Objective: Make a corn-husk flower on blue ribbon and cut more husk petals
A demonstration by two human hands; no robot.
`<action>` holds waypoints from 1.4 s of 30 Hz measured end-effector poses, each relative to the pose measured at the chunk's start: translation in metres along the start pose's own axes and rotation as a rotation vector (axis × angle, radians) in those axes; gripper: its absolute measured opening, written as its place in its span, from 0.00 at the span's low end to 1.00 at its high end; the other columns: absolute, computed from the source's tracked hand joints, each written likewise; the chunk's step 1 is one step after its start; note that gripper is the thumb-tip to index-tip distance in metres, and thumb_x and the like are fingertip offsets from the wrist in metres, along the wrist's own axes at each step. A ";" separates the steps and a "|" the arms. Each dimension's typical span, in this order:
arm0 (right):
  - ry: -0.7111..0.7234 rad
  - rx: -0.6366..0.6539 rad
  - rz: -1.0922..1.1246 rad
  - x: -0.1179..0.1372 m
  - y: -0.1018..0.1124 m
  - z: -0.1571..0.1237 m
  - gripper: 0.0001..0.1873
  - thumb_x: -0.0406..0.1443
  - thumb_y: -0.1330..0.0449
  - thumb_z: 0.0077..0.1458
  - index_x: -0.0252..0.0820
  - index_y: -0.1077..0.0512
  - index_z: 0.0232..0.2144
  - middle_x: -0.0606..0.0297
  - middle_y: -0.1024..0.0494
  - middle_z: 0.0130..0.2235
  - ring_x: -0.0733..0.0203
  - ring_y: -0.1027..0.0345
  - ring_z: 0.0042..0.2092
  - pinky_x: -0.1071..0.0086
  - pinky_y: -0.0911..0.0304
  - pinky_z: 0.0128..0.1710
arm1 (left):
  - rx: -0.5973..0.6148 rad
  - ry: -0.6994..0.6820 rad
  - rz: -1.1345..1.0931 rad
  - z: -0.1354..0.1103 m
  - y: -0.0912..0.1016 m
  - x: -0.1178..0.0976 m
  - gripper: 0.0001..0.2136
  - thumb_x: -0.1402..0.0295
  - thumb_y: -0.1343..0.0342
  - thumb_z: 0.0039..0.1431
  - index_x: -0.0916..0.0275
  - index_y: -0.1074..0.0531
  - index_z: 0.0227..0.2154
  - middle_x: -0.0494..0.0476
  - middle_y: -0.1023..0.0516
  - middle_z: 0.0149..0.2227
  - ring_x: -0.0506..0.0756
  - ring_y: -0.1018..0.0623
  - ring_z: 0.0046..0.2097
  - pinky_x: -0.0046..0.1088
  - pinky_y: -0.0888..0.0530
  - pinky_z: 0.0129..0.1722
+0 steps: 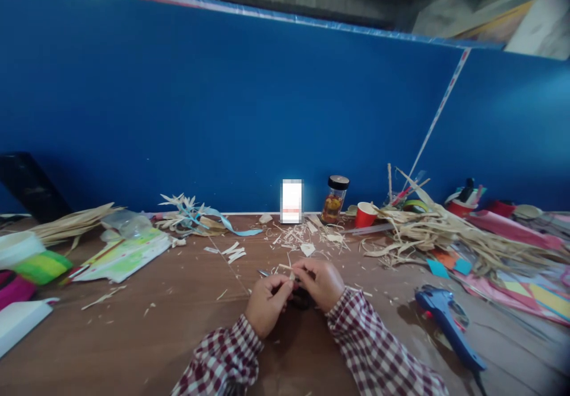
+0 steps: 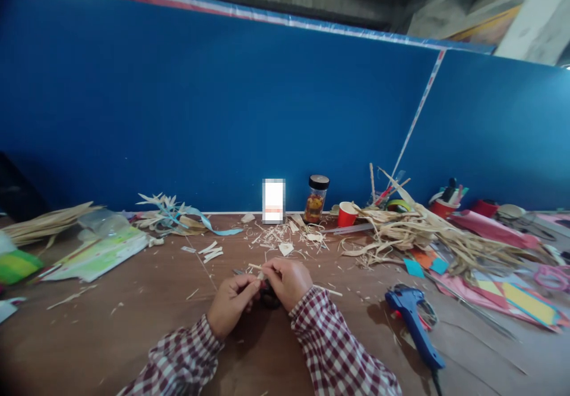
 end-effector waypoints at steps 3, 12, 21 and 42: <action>-0.069 -0.071 -0.153 -0.014 0.011 0.002 0.13 0.39 0.51 0.57 0.46 0.27 0.32 0.65 0.23 0.30 0.61 0.31 0.31 0.72 0.42 0.30 | 0.059 0.012 -0.063 -0.001 -0.003 0.000 0.14 0.59 0.48 0.50 0.67 0.28 0.26 0.49 0.33 0.19 0.45 0.36 0.18 0.20 0.38 0.18; 0.097 -0.171 0.085 0.009 0.029 -0.001 0.12 0.40 0.47 0.54 0.43 0.29 0.38 0.63 0.24 0.37 0.62 0.32 0.35 0.72 0.39 0.35 | 0.011 0.033 -0.018 0.003 0.001 0.009 0.13 0.59 0.46 0.47 0.66 0.28 0.21 0.48 0.34 0.15 0.45 0.37 0.16 0.20 0.40 0.16; 0.079 -0.049 -0.013 0.012 0.013 -0.002 0.11 0.35 0.45 0.52 0.48 0.29 0.39 0.70 0.25 0.29 0.66 0.35 0.28 0.75 0.43 0.29 | -0.117 -0.048 0.087 0.006 0.015 0.002 0.12 0.61 0.47 0.49 0.65 0.26 0.22 0.50 0.32 0.17 0.49 0.34 0.21 0.22 0.36 0.21; 0.094 0.042 0.001 0.018 0.006 -0.004 0.18 0.36 0.58 0.60 0.48 0.34 0.47 0.63 0.28 0.39 0.62 0.33 0.39 0.70 0.40 0.39 | -0.119 0.185 -0.238 0.006 0.010 0.019 0.14 0.58 0.41 0.42 0.66 0.30 0.26 0.50 0.28 0.21 0.47 0.30 0.20 0.21 0.32 0.19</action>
Point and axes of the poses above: each hand's wrist, its own z-axis towards the middle knuckle, its own y-axis out of the back of the hand, x = y × z, the point moved 6 cm from there along z, towards the middle knuckle
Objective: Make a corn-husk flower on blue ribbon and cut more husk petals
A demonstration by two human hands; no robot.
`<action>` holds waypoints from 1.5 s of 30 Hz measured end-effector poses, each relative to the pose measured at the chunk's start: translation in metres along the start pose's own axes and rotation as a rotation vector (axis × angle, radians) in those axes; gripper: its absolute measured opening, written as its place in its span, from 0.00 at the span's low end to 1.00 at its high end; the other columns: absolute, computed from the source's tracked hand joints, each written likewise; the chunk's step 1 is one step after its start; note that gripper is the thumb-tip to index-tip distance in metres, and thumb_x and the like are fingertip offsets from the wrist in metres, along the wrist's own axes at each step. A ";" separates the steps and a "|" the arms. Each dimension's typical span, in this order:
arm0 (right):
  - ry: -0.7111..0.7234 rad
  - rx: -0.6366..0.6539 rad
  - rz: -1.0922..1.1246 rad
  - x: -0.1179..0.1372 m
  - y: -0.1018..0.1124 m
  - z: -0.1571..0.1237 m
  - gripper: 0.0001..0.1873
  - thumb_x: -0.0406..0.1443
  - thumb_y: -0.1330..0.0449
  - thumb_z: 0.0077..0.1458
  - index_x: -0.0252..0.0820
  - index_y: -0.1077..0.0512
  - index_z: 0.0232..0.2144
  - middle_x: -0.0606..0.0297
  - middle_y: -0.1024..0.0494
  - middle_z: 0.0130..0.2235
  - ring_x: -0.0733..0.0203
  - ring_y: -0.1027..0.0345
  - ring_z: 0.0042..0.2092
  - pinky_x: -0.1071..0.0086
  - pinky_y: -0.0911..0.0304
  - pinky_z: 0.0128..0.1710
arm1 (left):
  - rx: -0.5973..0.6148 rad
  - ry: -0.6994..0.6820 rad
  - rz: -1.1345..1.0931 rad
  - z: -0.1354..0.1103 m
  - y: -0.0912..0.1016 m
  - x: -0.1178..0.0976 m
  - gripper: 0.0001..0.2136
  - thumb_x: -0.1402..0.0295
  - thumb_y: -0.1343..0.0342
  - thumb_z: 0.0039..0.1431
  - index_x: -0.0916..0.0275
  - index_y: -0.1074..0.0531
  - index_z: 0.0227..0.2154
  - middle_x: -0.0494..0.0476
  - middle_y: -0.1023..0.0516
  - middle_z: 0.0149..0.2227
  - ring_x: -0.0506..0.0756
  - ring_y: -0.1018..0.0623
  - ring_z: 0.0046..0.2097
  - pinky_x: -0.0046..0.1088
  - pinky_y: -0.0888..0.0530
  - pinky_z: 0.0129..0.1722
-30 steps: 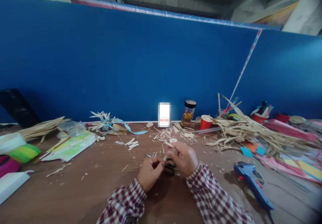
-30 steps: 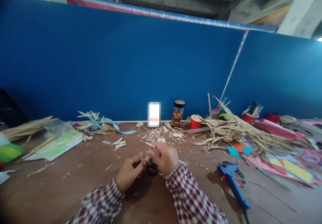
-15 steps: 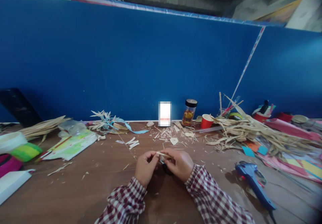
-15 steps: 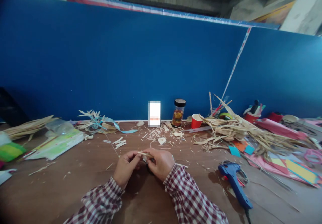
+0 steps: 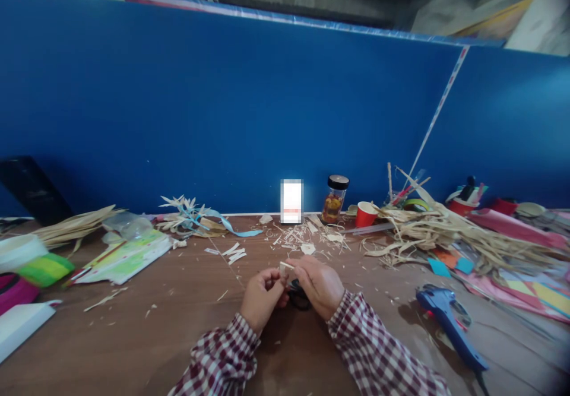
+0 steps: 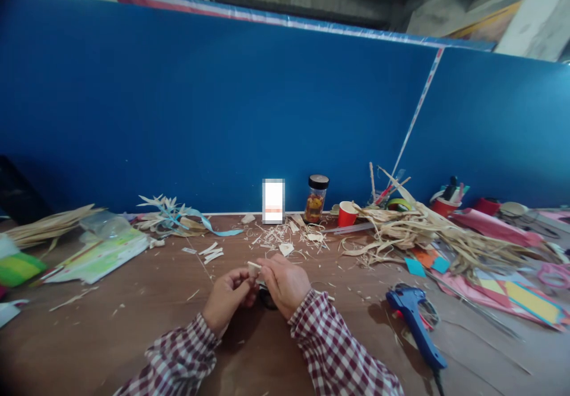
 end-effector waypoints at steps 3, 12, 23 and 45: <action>0.037 -0.013 0.057 0.001 -0.001 0.001 0.17 0.35 0.56 0.59 0.44 0.35 0.47 0.61 0.29 0.39 0.62 0.34 0.38 0.70 0.40 0.39 | 0.050 -0.066 0.036 -0.003 -0.005 -0.005 0.13 0.59 0.42 0.43 0.66 0.31 0.24 0.48 0.32 0.18 0.46 0.33 0.19 0.20 0.33 0.19; -0.042 -0.061 0.156 -0.007 -0.002 0.002 0.08 0.35 0.51 0.56 0.41 0.33 0.29 0.66 0.29 0.29 0.65 0.37 0.31 0.73 0.42 0.31 | 0.127 -0.050 0.098 -0.002 -0.010 0.002 0.15 0.57 0.44 0.45 0.66 0.31 0.20 0.47 0.34 0.16 0.45 0.36 0.17 0.21 0.37 0.17; -0.015 -0.003 0.179 -0.005 -0.009 0.002 0.08 0.35 0.48 0.54 0.41 0.30 0.28 0.66 0.27 0.29 0.64 0.35 0.33 0.73 0.41 0.33 | 0.130 -0.064 0.140 -0.002 -0.010 0.002 0.15 0.58 0.47 0.48 0.67 0.31 0.22 0.49 0.32 0.18 0.45 0.35 0.17 0.20 0.37 0.16; -0.252 -0.184 -0.446 -0.092 0.029 0.004 0.12 0.32 0.47 0.53 0.45 0.28 0.40 0.60 0.25 0.41 0.56 0.33 0.44 0.66 0.41 0.44 | 0.070 -0.079 0.099 0.003 -0.001 0.000 0.14 0.59 0.45 0.47 0.67 0.26 0.30 0.50 0.30 0.22 0.46 0.34 0.20 0.20 0.34 0.18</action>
Point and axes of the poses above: each hand's wrist, its own z-axis towards the middle knuckle, its own y-axis out of the back of the hand, x = y × z, the point moved 6 cm from there along z, towards the middle knuckle
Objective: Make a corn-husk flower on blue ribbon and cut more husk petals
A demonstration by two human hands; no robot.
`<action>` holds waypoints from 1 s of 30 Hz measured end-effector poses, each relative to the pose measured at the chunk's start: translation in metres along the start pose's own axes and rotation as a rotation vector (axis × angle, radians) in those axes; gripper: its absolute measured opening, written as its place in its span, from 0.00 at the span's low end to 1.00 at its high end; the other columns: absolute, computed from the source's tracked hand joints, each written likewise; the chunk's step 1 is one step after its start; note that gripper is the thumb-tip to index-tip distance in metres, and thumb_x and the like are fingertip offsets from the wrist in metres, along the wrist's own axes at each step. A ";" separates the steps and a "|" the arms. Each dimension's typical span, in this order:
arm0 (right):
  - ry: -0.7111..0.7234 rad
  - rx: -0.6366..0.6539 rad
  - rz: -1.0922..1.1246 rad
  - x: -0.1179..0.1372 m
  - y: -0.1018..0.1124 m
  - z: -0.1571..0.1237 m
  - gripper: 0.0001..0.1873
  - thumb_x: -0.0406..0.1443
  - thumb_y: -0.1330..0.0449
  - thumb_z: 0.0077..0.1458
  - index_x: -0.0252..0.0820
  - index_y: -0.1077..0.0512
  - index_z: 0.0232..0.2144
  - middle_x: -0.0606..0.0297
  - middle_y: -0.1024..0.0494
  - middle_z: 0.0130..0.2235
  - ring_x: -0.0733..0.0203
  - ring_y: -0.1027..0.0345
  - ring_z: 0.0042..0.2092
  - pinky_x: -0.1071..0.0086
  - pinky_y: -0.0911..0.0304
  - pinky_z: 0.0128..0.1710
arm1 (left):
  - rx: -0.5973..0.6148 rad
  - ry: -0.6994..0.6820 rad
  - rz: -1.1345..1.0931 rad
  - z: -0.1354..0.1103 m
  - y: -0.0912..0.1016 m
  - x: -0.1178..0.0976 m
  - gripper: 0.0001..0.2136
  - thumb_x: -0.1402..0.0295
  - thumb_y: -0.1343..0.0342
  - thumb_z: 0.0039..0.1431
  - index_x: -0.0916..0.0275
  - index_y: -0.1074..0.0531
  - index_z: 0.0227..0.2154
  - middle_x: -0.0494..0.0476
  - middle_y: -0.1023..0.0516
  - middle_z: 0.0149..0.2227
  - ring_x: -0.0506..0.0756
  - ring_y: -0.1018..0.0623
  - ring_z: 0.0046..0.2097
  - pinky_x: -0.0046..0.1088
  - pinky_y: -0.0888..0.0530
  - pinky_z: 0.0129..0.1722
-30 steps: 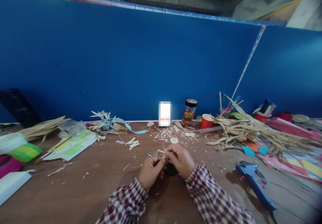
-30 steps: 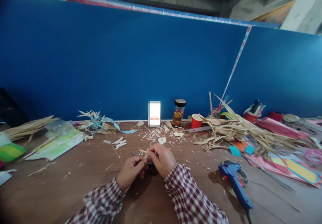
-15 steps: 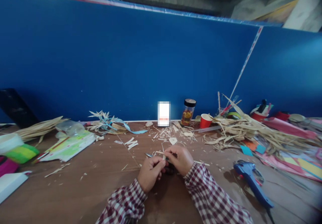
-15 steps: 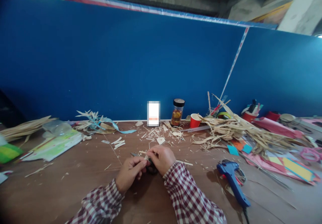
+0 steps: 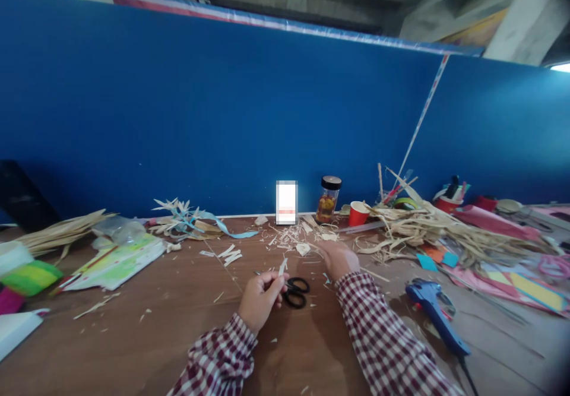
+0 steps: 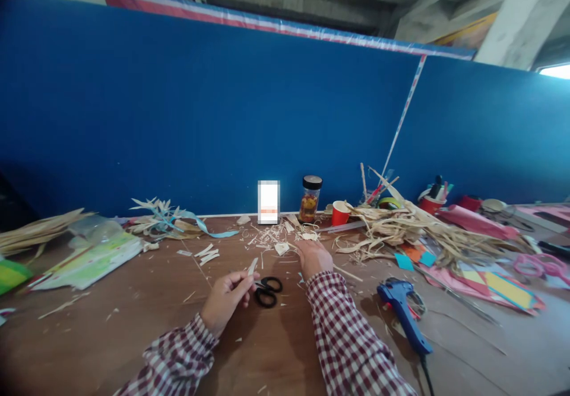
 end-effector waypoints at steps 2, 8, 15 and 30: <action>0.020 -0.043 0.081 0.006 0.005 -0.001 0.12 0.32 0.47 0.53 0.42 0.29 0.40 0.59 0.26 0.43 0.56 0.35 0.46 0.64 0.43 0.47 | 0.017 0.007 -0.014 -0.001 -0.002 0.001 0.14 0.60 0.45 0.47 0.67 0.27 0.29 0.50 0.30 0.22 0.46 0.34 0.20 0.20 0.34 0.18; 0.127 0.035 0.735 0.064 0.007 -0.017 0.13 0.37 0.49 0.55 0.41 0.31 0.42 0.61 0.26 0.39 0.62 0.32 0.37 0.71 0.37 0.34 | 0.071 0.048 0.030 -0.005 -0.007 0.000 0.12 0.60 0.45 0.46 0.67 0.29 0.24 0.49 0.32 0.18 0.45 0.35 0.17 0.20 0.35 0.16; 0.019 0.164 0.829 0.075 -0.009 -0.024 0.08 0.34 0.45 0.50 0.39 0.28 0.32 0.64 0.25 0.29 0.65 0.35 0.29 0.73 0.40 0.28 | 0.012 -0.024 0.115 -0.003 0.001 -0.006 0.13 0.60 0.46 0.47 0.66 0.27 0.23 0.50 0.31 0.18 0.47 0.33 0.19 0.20 0.33 0.18; -0.144 0.415 1.238 0.088 -0.024 -0.034 0.16 0.36 0.40 0.46 0.40 0.38 0.38 0.72 0.30 0.23 0.71 0.42 0.21 0.77 0.48 0.20 | -0.221 0.028 -0.200 0.000 0.016 -0.002 0.15 0.57 0.43 0.45 0.67 0.28 0.23 0.50 0.30 0.21 0.44 0.36 0.19 0.17 0.36 0.17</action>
Point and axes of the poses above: each hand's wrist, its own z-axis towards the middle knuckle, its own y-axis out of the back of the hand, x = y × z, the point moved 6 cm from there along z, towards the middle knuckle
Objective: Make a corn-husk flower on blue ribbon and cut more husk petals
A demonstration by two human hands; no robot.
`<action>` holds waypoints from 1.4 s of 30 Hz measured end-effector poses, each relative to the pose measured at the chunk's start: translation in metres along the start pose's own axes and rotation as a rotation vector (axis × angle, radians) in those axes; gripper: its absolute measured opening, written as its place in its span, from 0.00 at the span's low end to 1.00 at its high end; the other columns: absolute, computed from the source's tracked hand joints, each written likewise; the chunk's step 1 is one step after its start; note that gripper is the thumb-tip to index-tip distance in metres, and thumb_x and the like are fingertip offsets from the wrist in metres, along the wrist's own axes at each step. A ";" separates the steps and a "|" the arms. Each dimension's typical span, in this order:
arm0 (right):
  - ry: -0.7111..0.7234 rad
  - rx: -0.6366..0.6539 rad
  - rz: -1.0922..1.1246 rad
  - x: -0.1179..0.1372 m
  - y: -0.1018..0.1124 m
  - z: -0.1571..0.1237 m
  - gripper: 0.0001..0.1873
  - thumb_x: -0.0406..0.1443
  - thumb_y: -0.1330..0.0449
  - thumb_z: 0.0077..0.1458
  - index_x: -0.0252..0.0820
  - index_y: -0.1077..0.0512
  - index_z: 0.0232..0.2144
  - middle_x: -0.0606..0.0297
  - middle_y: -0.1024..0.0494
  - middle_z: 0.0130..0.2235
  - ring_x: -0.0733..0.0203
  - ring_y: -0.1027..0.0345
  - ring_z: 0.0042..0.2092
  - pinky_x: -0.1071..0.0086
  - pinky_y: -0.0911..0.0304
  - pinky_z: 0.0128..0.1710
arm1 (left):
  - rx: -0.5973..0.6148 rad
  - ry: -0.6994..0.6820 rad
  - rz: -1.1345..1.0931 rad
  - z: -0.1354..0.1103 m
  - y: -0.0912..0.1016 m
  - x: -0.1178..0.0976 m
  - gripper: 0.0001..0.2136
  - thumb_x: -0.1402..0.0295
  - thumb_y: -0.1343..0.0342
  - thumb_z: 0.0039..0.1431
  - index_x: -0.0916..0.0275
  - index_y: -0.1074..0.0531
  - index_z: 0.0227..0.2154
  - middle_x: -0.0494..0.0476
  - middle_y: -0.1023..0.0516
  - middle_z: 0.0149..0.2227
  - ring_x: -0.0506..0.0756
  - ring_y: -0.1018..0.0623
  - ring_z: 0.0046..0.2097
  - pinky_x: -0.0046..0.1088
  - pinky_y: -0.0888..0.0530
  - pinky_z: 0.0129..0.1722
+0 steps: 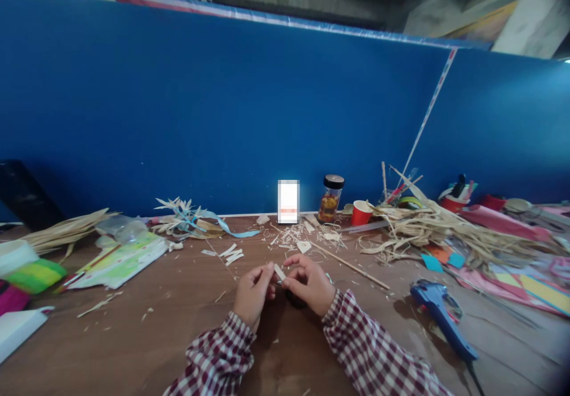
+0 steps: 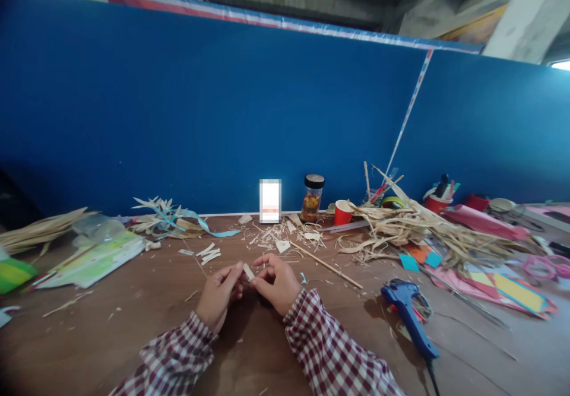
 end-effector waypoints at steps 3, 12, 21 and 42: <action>-0.015 -0.079 0.036 0.001 0.003 0.000 0.17 0.37 0.40 0.45 0.39 0.39 0.37 0.73 0.31 0.22 0.72 0.44 0.20 0.78 0.49 0.19 | 0.004 0.063 -0.035 -0.004 -0.004 0.003 0.16 0.58 0.40 0.42 0.66 0.27 0.30 0.51 0.28 0.23 0.44 0.35 0.20 0.18 0.35 0.18; 0.042 -0.123 -0.144 -0.005 0.015 0.004 0.10 0.38 0.44 0.49 0.40 0.34 0.34 0.67 0.28 0.27 0.66 0.35 0.26 0.73 0.39 0.24 | -0.051 0.102 -0.157 -0.005 -0.001 -0.002 0.14 0.62 0.36 0.35 0.66 0.28 0.25 0.47 0.30 0.18 0.43 0.33 0.19 0.16 0.34 0.17; 0.421 -0.420 -0.752 0.033 0.051 -0.003 0.18 0.27 0.54 0.51 0.40 0.33 0.43 0.56 0.33 0.49 0.57 0.35 0.44 0.61 0.41 0.46 | -0.102 0.090 -0.217 0.000 0.006 -0.005 0.14 0.64 0.36 0.37 0.67 0.29 0.26 0.52 0.25 0.24 0.45 0.28 0.24 0.18 0.29 0.22; 0.004 0.100 -0.693 -0.009 0.040 0.000 0.18 0.29 0.43 0.44 0.45 0.31 0.41 0.69 0.29 0.26 0.67 0.37 0.25 0.74 0.43 0.25 | -0.186 0.052 -0.276 0.006 0.021 -0.016 0.11 0.73 0.36 0.36 0.67 0.28 0.27 0.48 0.28 0.20 0.44 0.30 0.21 0.15 0.32 0.19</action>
Point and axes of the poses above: each hand's wrist, its own z-axis towards the middle knuckle, its own y-axis out of the back of the hand, x = y × z, the point moved 6 cm from there along z, towards the middle knuckle
